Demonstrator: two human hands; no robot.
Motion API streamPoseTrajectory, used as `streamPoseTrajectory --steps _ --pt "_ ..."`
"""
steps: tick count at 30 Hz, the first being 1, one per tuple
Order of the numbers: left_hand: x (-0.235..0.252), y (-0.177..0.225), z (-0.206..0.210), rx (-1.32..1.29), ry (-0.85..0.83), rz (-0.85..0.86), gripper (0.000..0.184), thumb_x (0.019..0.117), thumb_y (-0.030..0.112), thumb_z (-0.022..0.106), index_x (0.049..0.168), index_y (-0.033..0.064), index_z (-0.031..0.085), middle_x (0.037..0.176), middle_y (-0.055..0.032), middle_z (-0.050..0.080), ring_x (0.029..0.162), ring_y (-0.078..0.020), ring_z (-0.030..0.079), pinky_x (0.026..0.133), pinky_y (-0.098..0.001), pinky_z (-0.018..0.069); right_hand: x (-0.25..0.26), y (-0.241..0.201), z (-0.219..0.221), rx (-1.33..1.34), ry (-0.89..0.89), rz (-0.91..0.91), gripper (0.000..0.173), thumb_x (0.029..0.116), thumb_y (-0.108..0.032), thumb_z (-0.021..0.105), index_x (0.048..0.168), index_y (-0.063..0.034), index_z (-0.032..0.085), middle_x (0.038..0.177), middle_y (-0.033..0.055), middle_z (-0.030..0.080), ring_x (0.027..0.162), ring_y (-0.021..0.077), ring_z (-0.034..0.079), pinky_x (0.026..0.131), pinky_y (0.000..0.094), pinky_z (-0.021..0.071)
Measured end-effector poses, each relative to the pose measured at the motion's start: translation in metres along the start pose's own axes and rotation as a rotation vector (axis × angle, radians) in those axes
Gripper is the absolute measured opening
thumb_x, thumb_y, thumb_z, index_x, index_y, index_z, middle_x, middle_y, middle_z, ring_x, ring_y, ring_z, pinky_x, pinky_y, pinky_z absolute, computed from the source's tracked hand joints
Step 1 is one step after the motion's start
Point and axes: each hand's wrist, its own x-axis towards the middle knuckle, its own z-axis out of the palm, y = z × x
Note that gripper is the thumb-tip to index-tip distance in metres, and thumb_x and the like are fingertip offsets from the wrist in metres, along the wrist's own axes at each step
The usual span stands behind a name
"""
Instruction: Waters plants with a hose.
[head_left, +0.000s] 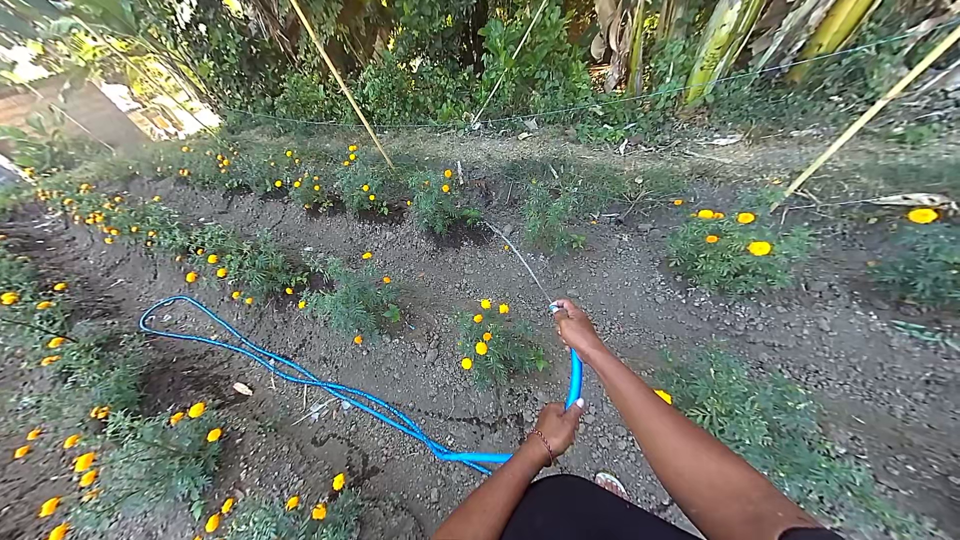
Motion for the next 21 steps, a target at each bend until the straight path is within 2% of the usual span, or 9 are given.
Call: streamPoseTrajectory --steps 13,21 --pt "0.0018 0.0020 0.0001 -0.001 -0.024 -0.012 0.047 0.1122 0.042 0.035 0.090 0.0053 0.055 0.062 0.0015 0.043 0.049 -0.0105 0.042 0.050 -0.0280 0.0390 0.0032 0.0064 -0.0038 0.021 0.040 0.009 0.031 0.1124 -0.025 0.037 0.136 -0.0131 0.053 0.077 0.0058 0.048 0.052 0.0145 0.043 0.049 0.0324 0.0405" --pt "0.0015 -0.0001 -0.0002 -0.042 -0.025 -0.017 0.045 0.1122 0.041 0.036 0.090 0.0065 0.054 0.060 0.0024 0.042 0.047 -0.0098 0.040 0.048 -0.0265 0.0368 0.0017 0.0025 -0.0022 -0.020 0.038 0.003 0.033 0.1127 -0.026 0.037 0.139 -0.0133 0.053 0.084 0.0086 0.052 0.056 0.0163 0.046 0.052 0.0345 0.0427"
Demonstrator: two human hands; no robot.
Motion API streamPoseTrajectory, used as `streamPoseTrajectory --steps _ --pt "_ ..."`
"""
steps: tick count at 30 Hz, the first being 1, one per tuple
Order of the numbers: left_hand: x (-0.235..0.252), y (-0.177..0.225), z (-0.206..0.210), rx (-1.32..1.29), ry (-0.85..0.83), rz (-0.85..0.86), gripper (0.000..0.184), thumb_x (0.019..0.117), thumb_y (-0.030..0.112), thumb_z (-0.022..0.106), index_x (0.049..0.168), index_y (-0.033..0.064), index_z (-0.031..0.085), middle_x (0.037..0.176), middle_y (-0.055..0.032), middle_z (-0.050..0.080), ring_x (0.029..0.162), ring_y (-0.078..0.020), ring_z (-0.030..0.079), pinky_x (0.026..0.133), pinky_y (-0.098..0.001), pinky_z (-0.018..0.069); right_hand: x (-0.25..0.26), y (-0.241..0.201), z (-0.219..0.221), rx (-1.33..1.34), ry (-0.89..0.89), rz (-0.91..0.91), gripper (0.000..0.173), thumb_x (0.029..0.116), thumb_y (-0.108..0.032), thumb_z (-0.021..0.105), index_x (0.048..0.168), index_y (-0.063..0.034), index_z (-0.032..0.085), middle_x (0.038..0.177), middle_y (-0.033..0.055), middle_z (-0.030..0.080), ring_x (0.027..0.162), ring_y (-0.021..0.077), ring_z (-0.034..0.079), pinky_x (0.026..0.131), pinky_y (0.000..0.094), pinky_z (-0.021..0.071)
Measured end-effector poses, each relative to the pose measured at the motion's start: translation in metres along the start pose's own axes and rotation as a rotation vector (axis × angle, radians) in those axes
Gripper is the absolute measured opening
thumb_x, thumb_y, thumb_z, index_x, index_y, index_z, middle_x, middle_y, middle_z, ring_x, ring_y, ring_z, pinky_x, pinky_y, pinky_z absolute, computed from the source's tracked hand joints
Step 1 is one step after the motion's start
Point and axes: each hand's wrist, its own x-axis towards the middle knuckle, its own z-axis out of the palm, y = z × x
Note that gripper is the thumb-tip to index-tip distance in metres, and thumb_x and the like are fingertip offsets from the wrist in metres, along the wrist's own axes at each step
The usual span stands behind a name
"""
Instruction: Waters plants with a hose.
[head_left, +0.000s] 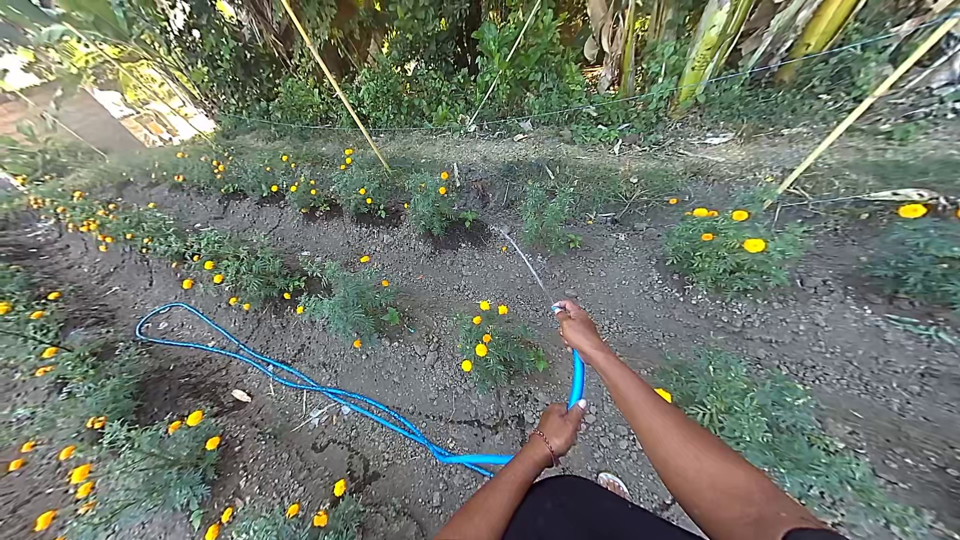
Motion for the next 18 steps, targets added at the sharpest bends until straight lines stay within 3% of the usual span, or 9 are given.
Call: streamPoseTrajectory --steps 18 --pt "-0.002 -0.003 -0.005 0.020 0.041 0.018 0.048 0.1121 0.042 0.035 0.089 0.0051 0.055 0.063 0.0005 0.044 0.050 -0.0116 0.042 0.051 -0.0292 0.0389 -0.004 -0.012 0.010 0.027 -0.076 -0.019 0.033 0.1131 -0.029 0.037 0.140 -0.0158 0.051 0.075 0.0050 0.047 0.051 0.0142 0.043 0.047 0.0313 0.0403"
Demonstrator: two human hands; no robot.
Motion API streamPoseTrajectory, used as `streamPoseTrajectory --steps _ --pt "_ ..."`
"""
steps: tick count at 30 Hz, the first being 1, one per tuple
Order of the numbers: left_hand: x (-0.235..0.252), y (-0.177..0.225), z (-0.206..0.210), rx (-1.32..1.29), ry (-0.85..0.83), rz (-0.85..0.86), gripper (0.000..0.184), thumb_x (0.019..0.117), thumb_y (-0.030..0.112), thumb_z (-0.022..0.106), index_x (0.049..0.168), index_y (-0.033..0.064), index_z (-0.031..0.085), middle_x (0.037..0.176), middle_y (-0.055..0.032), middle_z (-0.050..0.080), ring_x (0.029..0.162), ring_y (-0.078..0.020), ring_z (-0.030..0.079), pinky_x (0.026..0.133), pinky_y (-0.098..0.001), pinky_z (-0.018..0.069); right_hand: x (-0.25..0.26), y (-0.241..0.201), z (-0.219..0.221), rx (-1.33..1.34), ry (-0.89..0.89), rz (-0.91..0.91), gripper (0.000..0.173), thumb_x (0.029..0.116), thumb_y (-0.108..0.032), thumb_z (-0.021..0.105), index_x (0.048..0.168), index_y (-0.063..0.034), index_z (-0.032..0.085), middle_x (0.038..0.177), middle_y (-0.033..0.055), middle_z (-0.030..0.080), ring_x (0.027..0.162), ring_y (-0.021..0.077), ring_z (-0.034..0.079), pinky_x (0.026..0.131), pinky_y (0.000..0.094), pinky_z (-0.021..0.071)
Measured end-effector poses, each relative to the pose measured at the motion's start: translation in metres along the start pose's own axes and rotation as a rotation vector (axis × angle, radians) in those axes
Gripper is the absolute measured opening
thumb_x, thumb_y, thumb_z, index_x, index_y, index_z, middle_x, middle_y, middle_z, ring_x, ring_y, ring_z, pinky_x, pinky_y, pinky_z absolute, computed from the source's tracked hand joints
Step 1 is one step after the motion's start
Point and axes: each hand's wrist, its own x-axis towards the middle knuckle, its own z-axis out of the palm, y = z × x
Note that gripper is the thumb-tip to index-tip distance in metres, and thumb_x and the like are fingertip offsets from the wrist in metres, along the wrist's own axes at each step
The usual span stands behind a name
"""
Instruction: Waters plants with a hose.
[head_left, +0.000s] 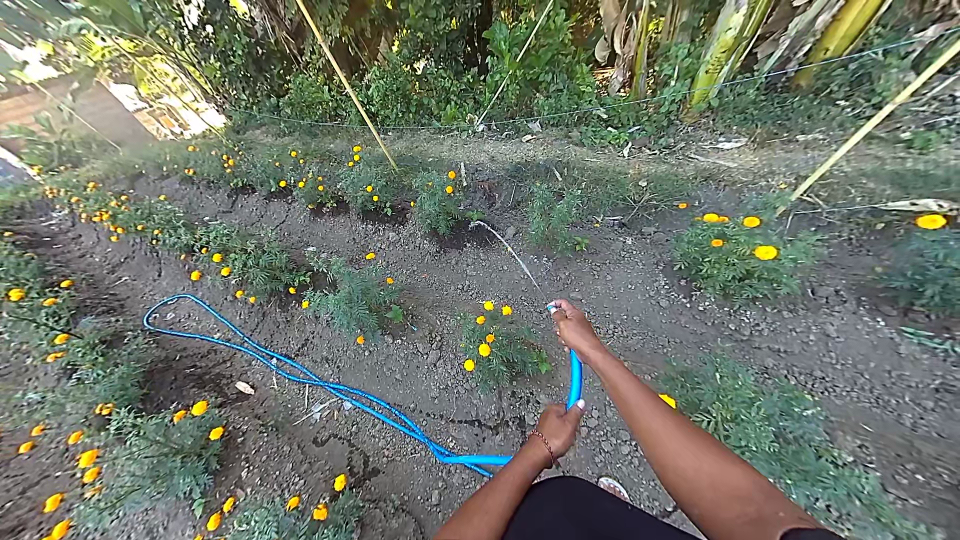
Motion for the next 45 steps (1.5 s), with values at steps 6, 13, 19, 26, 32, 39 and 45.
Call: streamPoseTrajectory --steps 6,13,19,26,32,39,45 --pt "0.000 0.002 0.002 0.022 -0.018 0.004 0.048 0.1122 0.042 0.035 0.087 0.0052 0.055 0.063 0.0007 0.043 0.050 -0.0115 0.041 0.051 -0.0293 0.0383 0.003 0.007 -0.003 -0.008 -0.002 0.022 0.033 0.1130 -0.028 0.037 0.140 -0.0161 0.051 0.077 0.0053 0.047 0.051 0.0143 0.042 0.047 0.0316 0.0401" --pt "0.007 -0.007 0.003 0.087 -0.075 -0.003 0.050 0.1118 0.043 0.035 0.085 0.0058 0.054 0.061 0.0013 0.042 0.049 -0.0112 0.041 0.050 -0.0293 0.0391 0.002 0.034 -0.015 0.056 0.107 0.077 0.034 0.1129 -0.027 0.036 0.140 -0.0127 0.051 0.083 0.0078 0.050 0.054 0.0162 0.045 0.051 0.0345 0.0434" --pt "0.006 -0.008 0.004 0.203 -0.168 -0.111 0.049 0.1113 0.044 0.038 0.087 0.0058 0.056 0.061 0.0011 0.043 0.048 -0.0108 0.040 0.049 -0.0282 0.0370 -0.011 0.072 -0.026 0.164 0.224 0.167 0.035 0.1134 -0.026 0.034 0.143 -0.0128 0.049 0.085 0.0092 0.051 0.055 0.0165 0.046 0.051 0.0349 0.0437" --pt "0.007 -0.006 0.011 0.235 -0.250 -0.158 0.048 0.1106 0.046 0.039 0.085 0.0081 0.054 0.059 0.0031 0.041 0.046 -0.0088 0.038 0.047 -0.0262 0.0355 -0.027 0.090 -0.037 0.287 0.280 0.198 0.034 0.1135 -0.026 0.034 0.140 -0.0108 0.048 0.078 0.0055 0.046 0.049 0.0134 0.041 0.046 0.0313 0.0406" --pt "0.012 -0.004 0.012 0.199 -0.270 -0.188 0.048 0.1108 0.045 0.039 0.084 0.0089 0.053 0.057 0.0032 0.040 0.044 -0.0091 0.037 0.046 -0.0259 0.0350 -0.022 0.089 -0.040 0.273 0.264 0.211 0.033 0.1133 -0.027 0.035 0.140 -0.0129 0.050 0.078 0.0045 0.046 0.049 0.0125 0.040 0.046 0.0304 0.0395" --pt "0.014 -0.003 0.009 0.174 -0.250 -0.196 0.048 0.1110 0.045 0.038 0.084 0.0090 0.052 0.058 0.0031 0.040 0.045 -0.0089 0.037 0.046 -0.0257 0.0345 -0.015 0.083 -0.038 0.277 0.241 0.197 0.033 0.1134 -0.027 0.036 0.139 -0.0124 0.050 0.080 0.0044 0.046 0.051 0.0125 0.040 0.047 0.0300 0.0394" --pt "0.013 0.001 0.008 0.210 -0.233 -0.199 0.048 0.1106 0.046 0.039 0.088 0.0074 0.055 0.061 0.0020 0.042 0.047 -0.0098 0.038 0.048 -0.0267 0.0355 -0.014 0.083 -0.038 0.278 0.235 0.208 0.033 0.1135 -0.028 0.036 0.140 -0.0134 0.050 0.077 0.0041 0.045 0.050 0.0129 0.041 0.046 0.0305 0.0398"
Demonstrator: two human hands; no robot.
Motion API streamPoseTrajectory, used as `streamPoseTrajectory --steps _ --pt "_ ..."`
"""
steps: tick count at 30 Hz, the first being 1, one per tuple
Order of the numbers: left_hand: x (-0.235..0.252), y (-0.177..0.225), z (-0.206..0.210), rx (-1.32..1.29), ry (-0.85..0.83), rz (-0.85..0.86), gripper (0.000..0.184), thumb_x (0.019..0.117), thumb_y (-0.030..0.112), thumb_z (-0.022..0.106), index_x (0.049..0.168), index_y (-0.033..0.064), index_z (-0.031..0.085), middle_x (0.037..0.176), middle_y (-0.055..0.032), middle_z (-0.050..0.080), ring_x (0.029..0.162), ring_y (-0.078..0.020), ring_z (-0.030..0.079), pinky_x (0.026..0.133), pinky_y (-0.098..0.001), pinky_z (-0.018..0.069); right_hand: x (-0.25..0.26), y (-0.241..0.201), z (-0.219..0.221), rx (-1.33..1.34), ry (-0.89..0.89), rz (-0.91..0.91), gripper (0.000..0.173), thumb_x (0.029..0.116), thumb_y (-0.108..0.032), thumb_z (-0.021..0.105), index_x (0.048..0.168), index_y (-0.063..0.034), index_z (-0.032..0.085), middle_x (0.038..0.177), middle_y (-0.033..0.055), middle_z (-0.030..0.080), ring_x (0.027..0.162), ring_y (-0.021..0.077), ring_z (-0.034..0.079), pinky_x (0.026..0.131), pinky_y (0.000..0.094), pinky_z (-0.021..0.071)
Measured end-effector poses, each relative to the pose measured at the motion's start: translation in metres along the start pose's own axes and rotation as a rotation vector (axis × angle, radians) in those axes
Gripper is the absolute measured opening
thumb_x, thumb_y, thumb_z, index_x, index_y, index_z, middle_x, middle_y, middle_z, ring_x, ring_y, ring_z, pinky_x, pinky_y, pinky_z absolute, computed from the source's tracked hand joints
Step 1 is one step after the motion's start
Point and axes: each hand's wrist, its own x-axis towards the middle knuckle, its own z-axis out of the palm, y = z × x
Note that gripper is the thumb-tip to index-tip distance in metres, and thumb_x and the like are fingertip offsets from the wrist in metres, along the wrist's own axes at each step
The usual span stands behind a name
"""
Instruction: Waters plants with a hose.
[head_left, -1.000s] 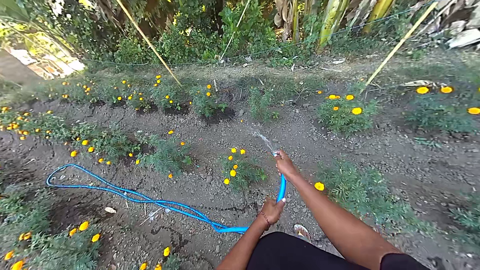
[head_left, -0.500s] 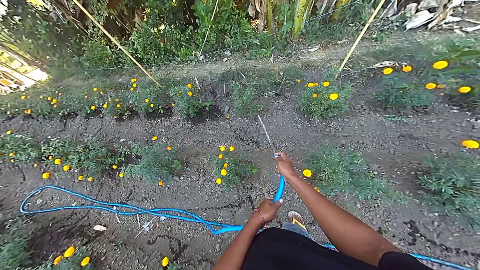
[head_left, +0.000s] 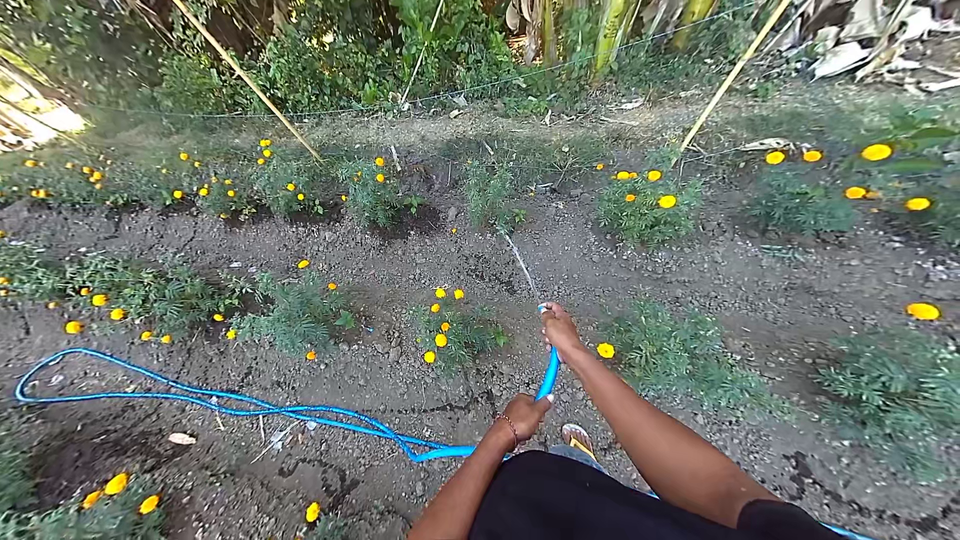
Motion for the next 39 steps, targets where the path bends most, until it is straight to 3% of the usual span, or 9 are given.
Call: streamPoseTrajectory --steps 9,39 --pt "0.003 0.000 0.000 0.068 -0.009 0.013 0.051 0.1098 0.049 0.039 0.091 0.0055 0.057 0.065 -0.0001 0.043 0.051 -0.0126 0.041 0.052 -0.0306 0.0382 -0.004 -0.001 -0.004 0.035 0.021 -0.001 0.033 0.1138 -0.027 0.035 0.141 -0.0123 0.048 0.075 0.0034 0.044 0.047 0.0117 0.039 0.043 0.0287 0.0379" --pt "0.000 -0.007 -0.003 0.024 -0.017 0.042 0.051 0.1097 0.050 0.038 0.089 0.0069 0.056 0.064 0.0007 0.043 0.050 -0.0117 0.040 0.051 -0.0294 0.0374 -0.007 -0.006 0.009 0.022 -0.004 -0.016 0.031 0.1135 -0.026 0.036 0.139 -0.0114 0.048 0.074 0.0026 0.043 0.046 0.0107 0.037 0.042 0.0275 0.0361"
